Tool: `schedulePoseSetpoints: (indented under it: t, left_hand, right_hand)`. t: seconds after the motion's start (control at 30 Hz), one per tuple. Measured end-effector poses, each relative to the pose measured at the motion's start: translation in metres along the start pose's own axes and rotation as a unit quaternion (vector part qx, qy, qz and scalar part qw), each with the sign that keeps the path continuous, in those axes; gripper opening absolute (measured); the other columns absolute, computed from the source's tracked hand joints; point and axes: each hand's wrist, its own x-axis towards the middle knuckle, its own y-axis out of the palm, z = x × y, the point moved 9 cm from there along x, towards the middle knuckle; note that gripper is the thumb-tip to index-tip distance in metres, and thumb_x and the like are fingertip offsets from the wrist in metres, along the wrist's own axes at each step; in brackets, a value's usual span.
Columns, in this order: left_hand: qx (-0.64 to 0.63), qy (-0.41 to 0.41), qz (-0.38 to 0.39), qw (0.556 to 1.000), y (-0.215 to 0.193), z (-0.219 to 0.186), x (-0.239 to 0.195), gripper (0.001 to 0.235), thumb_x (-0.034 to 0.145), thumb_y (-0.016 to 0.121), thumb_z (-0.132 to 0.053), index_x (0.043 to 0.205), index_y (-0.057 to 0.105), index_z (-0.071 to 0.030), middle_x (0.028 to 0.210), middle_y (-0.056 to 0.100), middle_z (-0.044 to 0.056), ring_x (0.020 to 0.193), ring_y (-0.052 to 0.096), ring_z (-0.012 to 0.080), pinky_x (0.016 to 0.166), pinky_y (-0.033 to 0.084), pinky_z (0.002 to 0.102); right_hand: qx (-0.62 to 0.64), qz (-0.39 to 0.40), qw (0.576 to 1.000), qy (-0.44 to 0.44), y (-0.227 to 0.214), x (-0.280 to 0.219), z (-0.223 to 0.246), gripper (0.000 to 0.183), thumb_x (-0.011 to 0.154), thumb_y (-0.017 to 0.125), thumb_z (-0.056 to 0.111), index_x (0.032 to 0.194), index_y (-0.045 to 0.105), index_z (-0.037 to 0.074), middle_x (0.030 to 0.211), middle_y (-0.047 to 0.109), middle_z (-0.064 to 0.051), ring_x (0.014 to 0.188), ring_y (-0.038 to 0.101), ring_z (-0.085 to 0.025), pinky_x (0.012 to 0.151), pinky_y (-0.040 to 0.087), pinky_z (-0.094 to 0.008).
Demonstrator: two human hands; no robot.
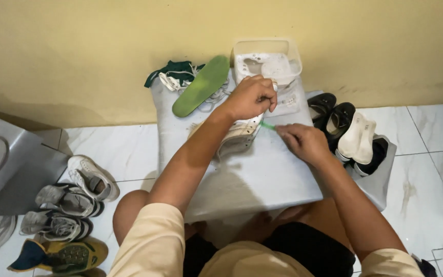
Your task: The person scrubs a white sneaker using a green toothbrush and soapy water from a plastic container. They clean the exterior, the sole, and the interior of the shoe, repeatedly dipping the brush into the water to apply soap.
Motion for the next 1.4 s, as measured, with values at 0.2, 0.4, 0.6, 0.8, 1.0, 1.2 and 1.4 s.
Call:
schedulePoseSetpoints:
  t: [0.2,0.4,0.6,0.8,1.0,1.2,1.4]
  left_hand:
    - [-0.044,0.008,-0.01,0.999,-0.002,0.011,0.003,0.021,0.081,0.067,-0.015,0.067,0.072,-0.029,0.078,0.064,-0.002,0.085,0.063,0.0235,0.085,0.05,0.038]
    - [-0.071,0.006,-0.036,0.997,-0.015,0.004,0.003,0.021,0.08,0.067,-0.009,0.068,0.073,-0.025,0.08,0.067,0.003,0.084,0.064,0.0286,0.085,0.053,0.042]
    - [-0.068,0.002,-0.034,0.997,-0.013,0.002,0.004,0.018,0.079,0.069,-0.009,0.069,0.075,-0.023,0.078,0.067,0.005,0.083,0.064,0.0289,0.085,0.054,0.041]
    - [-0.071,-0.002,-0.038,0.997,-0.013,0.002,0.003,0.017,0.077,0.07,-0.007,0.07,0.076,-0.021,0.077,0.067,0.005,0.081,0.064,0.0297,0.083,0.054,0.042]
    - [-0.057,-0.028,-0.031,0.998,-0.013,-0.003,0.007,0.019,0.078,0.069,-0.007,0.072,0.076,-0.023,0.075,0.067,0.003,0.077,0.063,0.0266,0.081,0.053,0.04]
    - [-0.189,-0.097,-0.075,0.974,-0.029,-0.009,-0.009,0.023,0.083,0.065,-0.004,0.102,0.069,-0.015,0.079,0.066,-0.002,0.072,0.053,0.0105,0.073,0.047,0.028]
    - [-0.251,-0.072,-0.231,0.937,-0.106,-0.016,-0.038,0.024,0.096,0.065,-0.009,0.119,0.058,-0.014,0.094,0.065,-0.003,0.084,0.058,0.0067,0.08,0.047,0.024]
  right_hand:
    - [0.024,0.075,0.997,-0.02,0.058,-0.027,0.055,0.019,0.093,0.064,0.028,0.108,0.077,0.027,0.107,0.079,-0.004,0.1,0.075,-0.033,0.079,0.06,-0.05]
    - [-0.018,0.05,0.997,0.048,0.012,0.002,0.042,0.019,0.097,0.061,0.027,0.109,0.077,0.028,0.102,0.079,-0.002,0.095,0.074,-0.033,0.078,0.06,-0.05]
    - [0.048,0.084,0.995,0.02,0.068,-0.019,0.062,0.028,0.088,0.065,0.018,0.113,0.076,0.021,0.105,0.078,-0.014,0.1,0.072,-0.043,0.081,0.058,-0.059]
    - [-0.041,0.073,0.994,0.074,0.032,0.007,0.024,0.027,0.097,0.055,0.026,0.118,0.072,0.03,0.105,0.077,-0.004,0.1,0.074,-0.034,0.083,0.06,-0.053]
    - [-0.061,0.115,0.988,0.083,0.065,-0.014,0.043,0.032,0.1,0.049,0.033,0.121,0.07,0.026,0.103,0.076,-0.011,0.096,0.075,-0.038,0.083,0.06,-0.054]
    - [0.061,0.08,0.985,0.141,0.006,-0.047,0.085,0.029,0.098,0.058,0.029,0.12,0.077,0.031,0.097,0.079,-0.002,0.095,0.075,-0.032,0.079,0.06,-0.045]
    - [0.066,-0.027,0.99,0.125,-0.057,-0.048,0.115,0.026,0.101,0.06,0.027,0.121,0.077,0.025,0.078,0.074,-0.002,0.076,0.074,-0.025,0.07,0.059,-0.038]
